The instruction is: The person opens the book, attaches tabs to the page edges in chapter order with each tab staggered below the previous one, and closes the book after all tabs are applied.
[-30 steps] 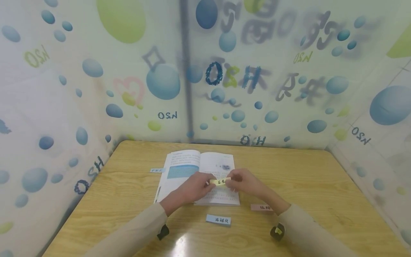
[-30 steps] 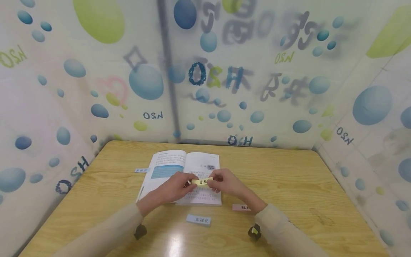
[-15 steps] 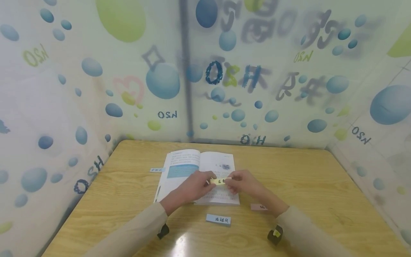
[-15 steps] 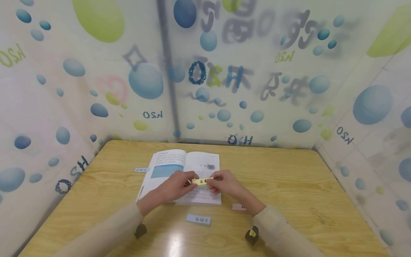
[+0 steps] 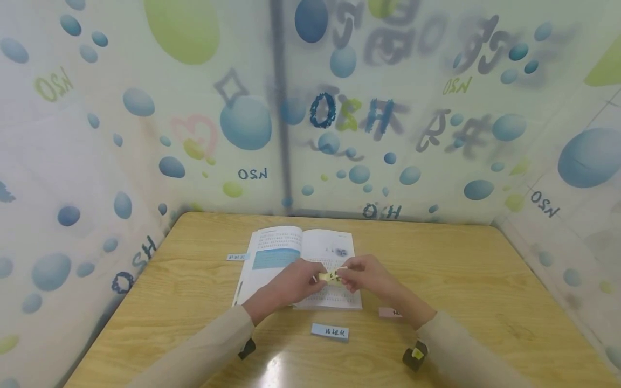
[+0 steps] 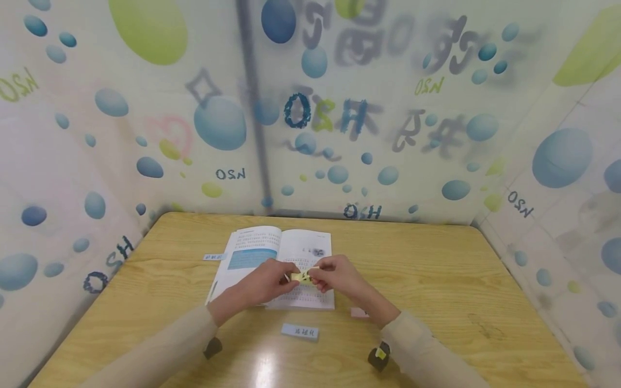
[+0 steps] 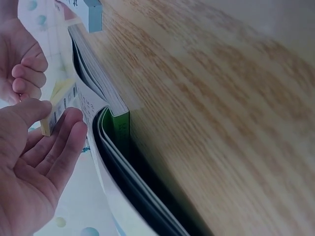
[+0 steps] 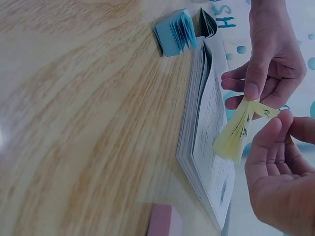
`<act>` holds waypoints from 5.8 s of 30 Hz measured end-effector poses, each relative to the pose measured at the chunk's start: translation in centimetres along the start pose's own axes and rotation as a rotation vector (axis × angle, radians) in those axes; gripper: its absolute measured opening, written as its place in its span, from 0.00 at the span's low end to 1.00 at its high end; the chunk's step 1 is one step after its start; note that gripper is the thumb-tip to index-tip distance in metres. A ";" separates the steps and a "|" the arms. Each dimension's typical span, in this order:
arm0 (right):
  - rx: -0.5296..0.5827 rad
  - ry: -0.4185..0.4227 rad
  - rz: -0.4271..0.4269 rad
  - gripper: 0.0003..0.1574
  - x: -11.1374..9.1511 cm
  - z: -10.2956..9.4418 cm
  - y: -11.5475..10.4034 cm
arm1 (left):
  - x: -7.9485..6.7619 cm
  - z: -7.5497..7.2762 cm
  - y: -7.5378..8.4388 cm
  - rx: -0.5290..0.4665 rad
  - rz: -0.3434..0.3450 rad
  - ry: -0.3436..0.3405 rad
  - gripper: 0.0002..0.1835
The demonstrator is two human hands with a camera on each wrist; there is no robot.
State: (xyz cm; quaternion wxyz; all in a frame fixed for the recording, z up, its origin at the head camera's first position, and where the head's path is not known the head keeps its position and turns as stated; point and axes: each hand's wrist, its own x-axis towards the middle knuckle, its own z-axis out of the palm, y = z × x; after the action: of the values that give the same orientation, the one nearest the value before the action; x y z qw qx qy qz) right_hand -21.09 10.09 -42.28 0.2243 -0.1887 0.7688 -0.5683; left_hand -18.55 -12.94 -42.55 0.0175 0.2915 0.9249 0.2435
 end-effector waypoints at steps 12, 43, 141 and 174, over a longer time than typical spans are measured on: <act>0.045 0.005 -0.030 0.14 0.2 0.2 -0.2 | 0.0 -0.1 0.0 0.003 0.043 0.008 0.10; 0.065 0.006 -0.093 0.18 0.1 0.4 -1.4 | 0.0 -0.1 0.2 -0.044 -0.001 -0.013 0.06; 0.007 0.196 0.032 0.21 -1.8 -7.0 2.6 | -9.0 -2.7 -0.7 0.146 0.147 0.001 0.05; -0.030 0.204 0.035 0.21 -1.8 -6.3 2.7 | -9.3 -2.0 -1.9 0.171 0.064 -0.035 0.24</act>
State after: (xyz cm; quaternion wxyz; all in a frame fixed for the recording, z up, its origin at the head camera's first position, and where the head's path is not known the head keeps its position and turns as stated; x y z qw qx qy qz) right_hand -23.20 16.79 -42.99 0.1518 -0.1197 0.7993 -0.5691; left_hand -12.22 -20.25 -42.65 0.0011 0.3257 0.9320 0.1589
